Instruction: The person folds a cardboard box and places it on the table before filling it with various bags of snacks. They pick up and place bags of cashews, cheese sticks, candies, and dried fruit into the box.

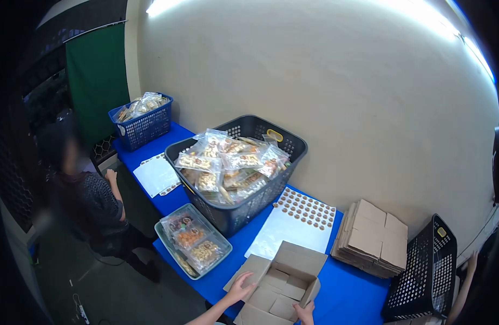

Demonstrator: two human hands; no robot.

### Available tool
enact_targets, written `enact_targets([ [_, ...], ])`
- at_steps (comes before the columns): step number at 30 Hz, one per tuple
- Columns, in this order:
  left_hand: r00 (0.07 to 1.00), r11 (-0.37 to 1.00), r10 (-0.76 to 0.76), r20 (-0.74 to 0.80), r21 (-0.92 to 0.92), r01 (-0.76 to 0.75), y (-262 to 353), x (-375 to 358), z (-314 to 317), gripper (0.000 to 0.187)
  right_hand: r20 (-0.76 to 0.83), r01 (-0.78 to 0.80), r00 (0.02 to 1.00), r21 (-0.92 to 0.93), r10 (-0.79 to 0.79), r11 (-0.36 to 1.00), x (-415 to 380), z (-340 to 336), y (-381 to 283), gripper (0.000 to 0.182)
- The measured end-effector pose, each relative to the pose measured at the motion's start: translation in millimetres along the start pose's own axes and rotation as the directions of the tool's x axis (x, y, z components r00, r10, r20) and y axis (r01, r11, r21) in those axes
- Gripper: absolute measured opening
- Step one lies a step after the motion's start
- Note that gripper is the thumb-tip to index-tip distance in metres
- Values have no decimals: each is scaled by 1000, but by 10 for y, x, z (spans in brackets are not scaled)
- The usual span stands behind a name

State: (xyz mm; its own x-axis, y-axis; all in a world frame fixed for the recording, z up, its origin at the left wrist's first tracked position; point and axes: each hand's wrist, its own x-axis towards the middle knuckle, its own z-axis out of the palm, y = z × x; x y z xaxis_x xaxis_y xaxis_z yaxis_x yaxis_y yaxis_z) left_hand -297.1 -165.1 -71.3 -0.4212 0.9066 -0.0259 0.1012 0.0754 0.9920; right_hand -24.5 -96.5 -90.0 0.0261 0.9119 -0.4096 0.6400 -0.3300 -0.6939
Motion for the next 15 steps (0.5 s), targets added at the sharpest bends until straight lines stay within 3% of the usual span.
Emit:
enact_targets([
  [1,1000,998,-18,24,-59,19,51,51,-180,43,-142,-10,990,-213,-21,977,-105,20,-342,81],
  [2,998,992,-32,52,-119,38,156,116,-376,42,-286,68,940,-380,-187,922,-118,76,-579,79],
  [4,994,962,-64,90,-258,85,305,240,-703,36,-450,99,716,-692,-534,715,-135,175,-986,76],
  [7,996,945,-81,39,-315,89,395,351,-1102,34,-329,491,655,-501,-681,713,-63,221,-1595,63],
  [9,998,935,-61,34,-347,69,389,388,-1309,32,-176,612,774,-37,-608,790,-167,274,-2180,50],
  [10,998,930,-52,30,-363,59,371,402,-1404,31,-77,594,802,206,-592,778,-233,302,-2477,45],
  [12,998,950,-48,40,-306,57,314,436,-1596,28,-143,749,661,183,-736,637,-371,451,-3038,28],
  [15,1000,969,-22,10,-247,24,277,496,-1912,24,-107,892,450,13,-887,451,-546,635,-3750,26],
])
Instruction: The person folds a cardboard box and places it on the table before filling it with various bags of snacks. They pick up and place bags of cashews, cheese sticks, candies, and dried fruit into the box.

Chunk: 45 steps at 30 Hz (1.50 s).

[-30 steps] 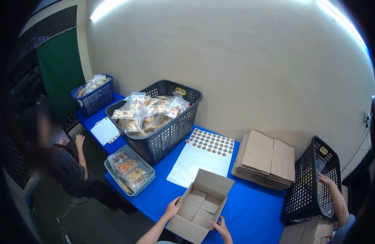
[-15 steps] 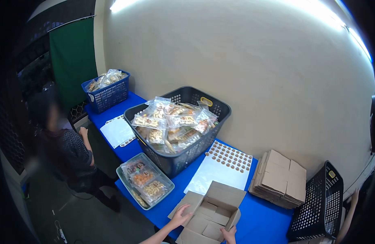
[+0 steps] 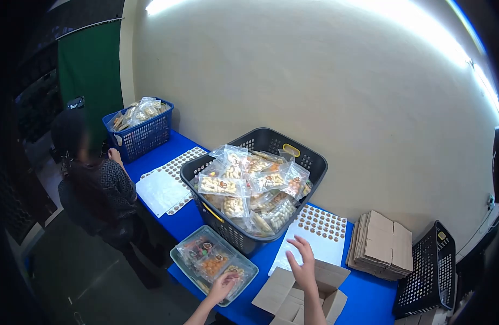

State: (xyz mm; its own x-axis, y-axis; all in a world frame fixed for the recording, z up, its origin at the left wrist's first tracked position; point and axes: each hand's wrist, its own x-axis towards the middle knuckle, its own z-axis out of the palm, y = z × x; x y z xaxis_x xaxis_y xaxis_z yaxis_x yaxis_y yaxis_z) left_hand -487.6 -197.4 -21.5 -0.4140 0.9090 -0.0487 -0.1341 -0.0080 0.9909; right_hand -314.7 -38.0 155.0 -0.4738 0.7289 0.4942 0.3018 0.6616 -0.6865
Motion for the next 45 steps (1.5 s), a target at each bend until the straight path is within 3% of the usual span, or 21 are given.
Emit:
enact_targets([
  [5,997,995,22,-70,94,-16,181,63,-450,23,142,107,987,-255,-73,961,391,636,-114,28],
  [8,987,992,82,-136,103,-68,283,37,-637,23,197,-69,974,-197,109,978,434,765,-127,25],
  [9,986,993,74,-149,101,-60,339,7,-681,23,185,-29,980,-234,74,972,413,762,-116,27],
  [12,979,995,66,-195,81,-51,370,-101,-750,23,-76,3,997,283,19,959,360,774,70,29],
  [14,974,995,73,-216,82,-57,322,-163,-794,23,-199,-82,960,472,197,878,296,657,9,33],
  [16,973,997,60,-222,63,-47,281,-215,-825,23,-199,-46,917,809,347,586,230,574,23,36],
  [17,973,998,54,-225,54,-43,270,-232,-839,23,-175,-34,903,882,393,470,184,515,50,40],
  [20,976,999,43,-216,34,-37,284,-244,-852,23,-180,-25,893,896,413,443,42,390,-33,44],
  [24,982,995,24,-189,100,-5,287,-129,-757,23,-112,-141,837,901,535,411,-250,373,238,45],
  [25,985,992,21,-172,125,0,326,-90,-707,23,-121,-142,782,921,612,363,-299,383,264,34],
  [28,994,988,64,-86,144,-52,272,25,-505,23,7,-173,785,963,619,208,-545,316,431,23],
  [29,996,988,79,-49,135,-72,242,66,-413,23,71,-169,842,976,534,135,-656,293,491,18],
  [30,995,987,96,-9,128,-94,228,109,-325,23,188,-249,831,967,524,48,-702,260,441,18],
  [32,990,993,69,121,90,-80,187,166,-144,25,400,-395,786,911,472,-115,-796,169,282,20],
  [34,966,999,11,257,39,-22,219,195,44,36,491,-525,737,848,465,-63,-1075,316,428,24],
  [37,946,991,68,316,-132,-27,328,150,307,52,564,-555,636,809,526,-196,-1416,604,527,27],
  [38,938,995,94,334,-68,-75,366,158,371,58,582,-565,577,791,573,-235,-1464,678,511,26],
  [40,919,984,137,368,59,-170,436,147,492,70,583,-566,613,795,533,-217,-1563,752,590,28],
  [41,910,975,204,362,10,-223,401,156,536,64,583,-568,632,796,511,-207,-1605,753,632,29],
  [43,952,998,56,301,-14,-54,517,86,604,58,549,-570,643,808,534,-145,-1504,523,462,31],
  [45,954,952,-68,292,-267,150,589,81,720,46,513,-596,653,802,558,-39,-1436,320,421,31],
])
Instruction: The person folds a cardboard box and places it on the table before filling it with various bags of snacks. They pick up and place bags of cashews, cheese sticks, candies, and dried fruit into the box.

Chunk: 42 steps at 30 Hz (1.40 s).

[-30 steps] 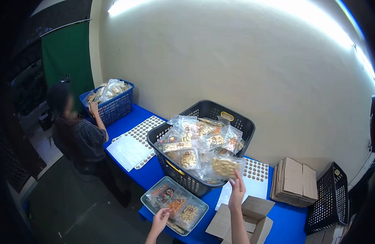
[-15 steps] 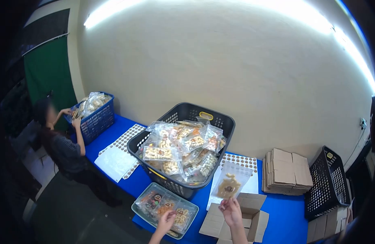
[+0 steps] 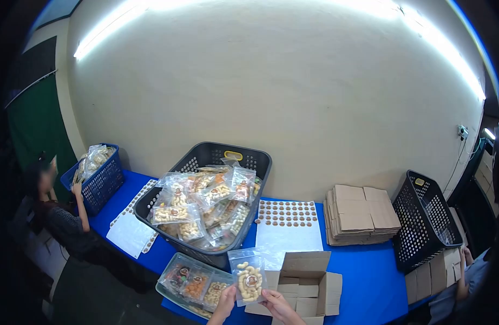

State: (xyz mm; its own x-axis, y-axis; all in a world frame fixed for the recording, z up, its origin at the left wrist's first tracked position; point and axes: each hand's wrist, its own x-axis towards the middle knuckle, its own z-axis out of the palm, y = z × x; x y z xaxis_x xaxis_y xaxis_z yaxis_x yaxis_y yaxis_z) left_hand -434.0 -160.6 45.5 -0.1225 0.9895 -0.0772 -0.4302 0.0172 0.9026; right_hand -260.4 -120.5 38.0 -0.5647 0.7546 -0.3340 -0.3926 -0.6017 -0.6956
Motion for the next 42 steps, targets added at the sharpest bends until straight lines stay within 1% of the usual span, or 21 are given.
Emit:
enact_targets([
  [3,993,988,118,-1,100,-117,83,76,292,38,-18,-4,1000,-142,2,990,-118,-109,-254,26],
  [4,988,979,157,-1,128,-156,85,94,414,36,8,36,999,-186,-35,982,-179,-162,-337,27],
  [7,999,988,51,-19,150,-48,-13,135,781,32,99,167,985,-309,-143,936,-377,-328,-585,30],
  [11,998,964,18,55,263,-32,-180,148,1378,28,54,282,958,-330,-280,901,-621,-626,-950,30],
  [12,996,972,60,73,224,-75,-274,160,1531,30,48,312,948,-345,-316,885,-668,-721,-1036,28],
  [13,995,976,56,82,206,-71,-348,162,1675,31,41,341,936,-358,-350,869,-720,-806,-1121,27],
  [14,995,980,51,91,188,-67,-401,176,1812,32,-6,349,923,-413,-386,841,-774,-871,-1221,21],
  [15,994,983,45,99,171,-62,-437,190,1945,33,-17,369,911,-411,-412,834,-838,-917,-1314,19],
  [16,991,971,68,112,222,-92,-475,209,2063,35,-29,388,899,-408,-437,826,-908,-952,-1398,17],
  [19,994,995,17,112,101,-28,-586,227,2359,35,-96,405,871,-412,-481,816,-1090,-1066,-1548,12],
  [23,992,980,66,105,181,-85,-755,164,2617,34,-134,411,849,-440,-511,799,-1297,-1201,-1704,12],
  [25,994,984,63,86,163,-77,-774,107,2708,34,-123,415,848,-452,-516,789,-1336,-1315,-1689,13],
  [28,998,992,34,50,121,-40,-845,81,2764,33,-94,433,856,-409,-509,803,-1382,-1367,-1696,12],
  [30,999,995,26,42,100,-30,-893,64,2799,34,-53,466,849,-393,-525,793,-1379,-1409,-1664,15],
  [31,998,994,32,47,99,-37,-900,59,2817,34,-34,485,843,-381,-536,787,-1370,-1434,-1653,17],
  [32,998,994,37,53,101,-42,-902,50,2829,34,-21,482,841,-421,-540,768,-1372,-1478,-1645,20],
  [34,996,979,52,67,195,-64,-868,30,2885,35,-2,476,837,-492,-548,729,-1397,-1549,-1631,25],
  [35,995,967,58,78,244,-75,-856,22,2907,35,-22,482,837,-447,-547,754,-1411,-1545,-1630,25],
  [37,993,976,44,113,210,-67,-857,23,2915,35,-66,496,833,-350,-549,795,-1444,-1495,-1658,24],
  [38,990,978,33,136,202,-60,-843,33,2927,35,-63,499,828,-370,-557,783,-1439,-1540,-1639,21],
  [42,976,980,2,219,194,-45,-873,94,2966,35,-53,535,805,-366,-591,761,-1447,-1657,-1620,20],
])
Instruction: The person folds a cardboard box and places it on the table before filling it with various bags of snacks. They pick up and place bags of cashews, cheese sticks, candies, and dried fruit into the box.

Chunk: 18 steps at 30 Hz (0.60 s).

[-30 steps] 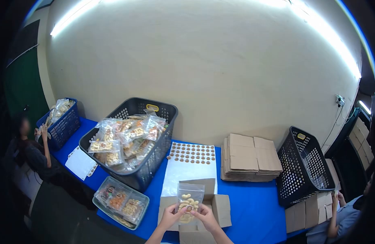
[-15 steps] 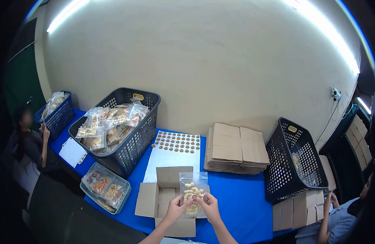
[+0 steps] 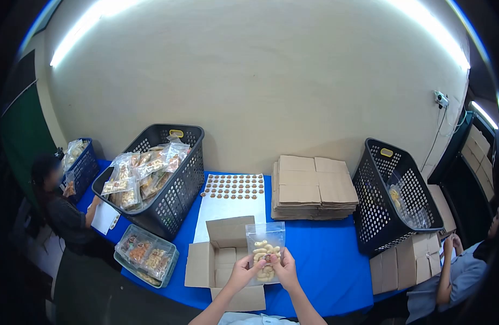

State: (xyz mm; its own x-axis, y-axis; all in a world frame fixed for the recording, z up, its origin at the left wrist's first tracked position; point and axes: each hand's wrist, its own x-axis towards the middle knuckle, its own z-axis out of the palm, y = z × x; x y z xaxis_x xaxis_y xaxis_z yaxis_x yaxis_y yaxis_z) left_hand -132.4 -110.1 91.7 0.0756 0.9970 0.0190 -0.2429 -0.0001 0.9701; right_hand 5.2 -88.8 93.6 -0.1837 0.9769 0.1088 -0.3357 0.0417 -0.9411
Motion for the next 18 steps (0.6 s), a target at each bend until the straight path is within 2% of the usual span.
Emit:
enact_targets([
  [5,999,1000,-25,-39,-6,25,19,35,24,39,14,-52,999,32,52,998,57,-56,-43,21],
  [9,999,991,-21,-30,134,25,50,-24,50,42,35,-44,998,-75,46,996,45,-34,-30,20],
  [11,999,994,-26,-24,103,28,89,-43,54,42,33,-56,998,-123,61,991,60,-34,5,20],
  [18,999,998,-39,-16,57,40,12,-57,-134,42,-30,-41,999,-23,40,999,72,147,159,24],
])
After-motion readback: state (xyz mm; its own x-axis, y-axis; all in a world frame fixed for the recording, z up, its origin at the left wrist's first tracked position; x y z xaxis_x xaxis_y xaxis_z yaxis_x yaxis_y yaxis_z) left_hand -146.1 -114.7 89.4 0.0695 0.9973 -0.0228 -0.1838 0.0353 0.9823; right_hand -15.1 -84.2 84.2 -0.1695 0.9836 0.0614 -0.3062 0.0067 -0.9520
